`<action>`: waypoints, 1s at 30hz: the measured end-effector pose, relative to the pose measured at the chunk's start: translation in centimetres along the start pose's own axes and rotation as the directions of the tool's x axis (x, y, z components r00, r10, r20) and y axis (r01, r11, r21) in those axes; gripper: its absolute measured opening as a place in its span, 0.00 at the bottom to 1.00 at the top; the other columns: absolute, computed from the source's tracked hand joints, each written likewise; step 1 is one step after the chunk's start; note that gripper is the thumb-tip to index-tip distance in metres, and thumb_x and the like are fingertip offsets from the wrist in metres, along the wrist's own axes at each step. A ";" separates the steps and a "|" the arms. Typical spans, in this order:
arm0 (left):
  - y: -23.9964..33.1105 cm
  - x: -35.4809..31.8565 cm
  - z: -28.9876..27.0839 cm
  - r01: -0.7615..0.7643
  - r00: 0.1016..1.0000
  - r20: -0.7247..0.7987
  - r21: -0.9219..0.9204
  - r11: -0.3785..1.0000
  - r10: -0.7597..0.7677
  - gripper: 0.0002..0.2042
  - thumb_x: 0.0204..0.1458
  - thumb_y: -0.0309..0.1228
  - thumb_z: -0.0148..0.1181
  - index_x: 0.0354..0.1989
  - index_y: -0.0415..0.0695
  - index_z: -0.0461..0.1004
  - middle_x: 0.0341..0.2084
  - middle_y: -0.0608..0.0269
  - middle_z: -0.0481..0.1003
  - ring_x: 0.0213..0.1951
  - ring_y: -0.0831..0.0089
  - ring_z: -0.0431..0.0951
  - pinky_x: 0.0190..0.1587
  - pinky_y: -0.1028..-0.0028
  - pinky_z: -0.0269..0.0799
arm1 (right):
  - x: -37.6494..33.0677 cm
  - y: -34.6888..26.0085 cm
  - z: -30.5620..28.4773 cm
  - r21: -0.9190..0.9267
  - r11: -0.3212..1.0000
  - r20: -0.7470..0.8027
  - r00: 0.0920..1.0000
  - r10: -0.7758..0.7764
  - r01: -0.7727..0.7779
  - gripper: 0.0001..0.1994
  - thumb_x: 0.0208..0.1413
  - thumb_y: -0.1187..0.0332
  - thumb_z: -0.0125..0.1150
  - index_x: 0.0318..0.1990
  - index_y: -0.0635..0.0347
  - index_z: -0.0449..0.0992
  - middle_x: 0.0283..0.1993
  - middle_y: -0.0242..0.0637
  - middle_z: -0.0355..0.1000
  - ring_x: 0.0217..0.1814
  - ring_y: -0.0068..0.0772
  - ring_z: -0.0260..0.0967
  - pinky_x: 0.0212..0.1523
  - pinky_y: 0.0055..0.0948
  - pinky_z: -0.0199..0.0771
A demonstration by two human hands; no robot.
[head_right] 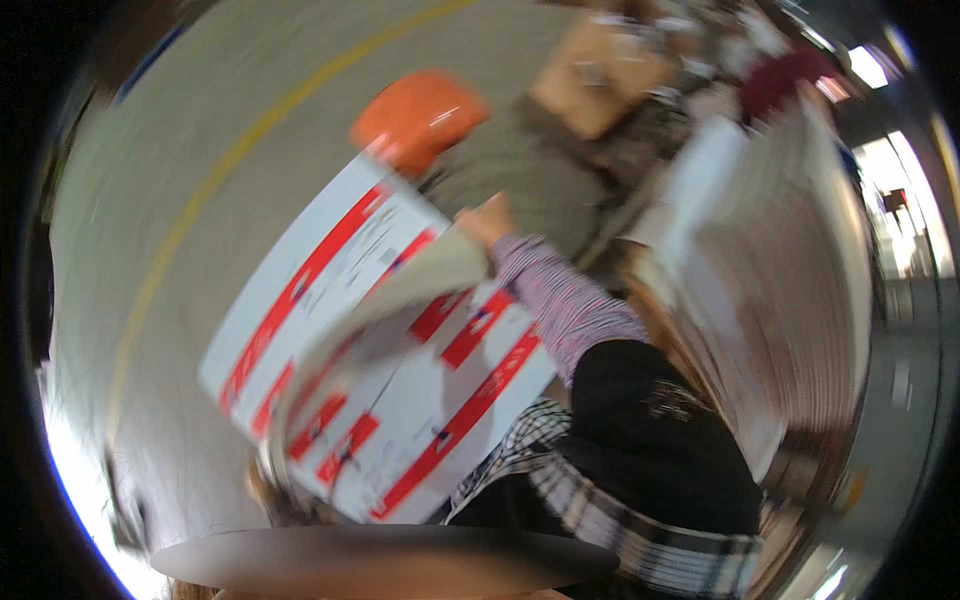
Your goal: Stacking large printed paper sheets onto a pile on a pallet.
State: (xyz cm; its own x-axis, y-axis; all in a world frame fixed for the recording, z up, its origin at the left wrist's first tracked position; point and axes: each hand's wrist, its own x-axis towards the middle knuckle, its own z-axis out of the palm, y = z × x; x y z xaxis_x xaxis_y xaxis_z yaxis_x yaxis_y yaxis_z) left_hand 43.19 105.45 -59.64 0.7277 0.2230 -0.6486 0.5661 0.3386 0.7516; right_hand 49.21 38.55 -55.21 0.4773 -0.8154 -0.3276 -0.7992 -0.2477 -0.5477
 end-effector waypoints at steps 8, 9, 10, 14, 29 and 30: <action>10.8 -9.5 11.7 -0.089 0.953 0.301 0.227 0.970 0.017 0.16 0.57 0.36 0.54 0.40 0.33 0.77 0.32 0.57 0.78 0.34 0.67 0.78 0.39 0.68 0.76 | -14.0 15.7 -21.2 0.381 0.925 0.043 0.999 -0.011 -0.006 0.25 0.52 0.53 0.59 0.30 0.76 0.77 0.30 0.54 0.78 0.32 0.48 0.75 0.35 0.47 0.69; 12.0 -10.9 11.4 -0.102 0.945 0.326 0.261 0.960 0.012 0.15 0.56 0.35 0.54 0.40 0.33 0.77 0.32 0.57 0.78 0.34 0.67 0.78 0.39 0.68 0.76 | -16.7 16.1 -23.8 0.319 0.948 0.005 1.000 0.018 -0.018 0.25 0.52 0.54 0.59 0.30 0.77 0.77 0.29 0.53 0.77 0.32 0.45 0.75 0.34 0.45 0.69; 12.8 -12.2 11.6 -0.111 0.935 0.355 0.292 0.950 0.000 0.15 0.56 0.35 0.54 0.40 0.33 0.77 0.32 0.57 0.78 0.34 0.67 0.78 0.39 0.68 0.76 | -19.3 17.0 -26.6 0.249 0.968 -0.042 0.998 0.049 -0.037 0.24 0.52 0.55 0.59 0.31 0.78 0.77 0.29 0.53 0.77 0.31 0.43 0.74 0.33 0.43 0.70; 15.7 -16.8 14.8 -0.155 0.882 0.468 0.406 0.901 -0.059 0.14 0.56 0.33 0.54 0.40 0.32 0.77 0.33 0.56 0.78 0.35 0.67 0.79 0.39 0.68 0.77 | -30.9 23.7 -34.0 0.522 0.825 -0.085 0.950 0.301 -0.215 0.17 0.51 0.64 0.63 0.30 0.79 0.78 0.26 0.45 0.75 0.26 0.33 0.71 0.28 0.33 0.71; 22.7 -39.7 45.8 -0.666 0.064 0.998 0.051 0.745 -0.012 0.16 0.63 0.40 0.46 0.40 0.41 0.76 0.35 0.66 0.77 0.37 0.76 0.77 0.41 0.75 0.72 | -61.6 26.6 -60.1 0.584 0.811 -0.631 0.648 0.427 0.034 0.19 0.64 0.53 0.53 0.31 0.58 0.78 0.27 0.27 0.70 0.29 0.20 0.67 0.35 0.23 0.69; 23.5 -43.6 48.8 -0.620 -0.053 0.996 -0.085 0.780 0.066 0.16 0.64 0.41 0.45 0.39 0.42 0.75 0.34 0.67 0.77 0.36 0.77 0.76 0.40 0.75 0.72 | -63.7 29.7 -64.0 0.634 0.746 -0.669 0.629 0.397 0.205 0.21 0.67 0.51 0.49 0.42 0.62 0.79 0.35 0.31 0.74 0.34 0.21 0.68 0.36 0.24 0.71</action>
State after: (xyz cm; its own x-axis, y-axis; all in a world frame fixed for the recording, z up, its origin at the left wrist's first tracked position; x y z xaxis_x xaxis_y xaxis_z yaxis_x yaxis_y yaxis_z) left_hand 43.66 59.11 -7.85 0.3847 -0.9003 0.2038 -0.0426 0.2032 0.9782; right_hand -28.31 49.62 -1.31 -0.2613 -0.9609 0.0917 -0.2664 -0.0196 -0.9637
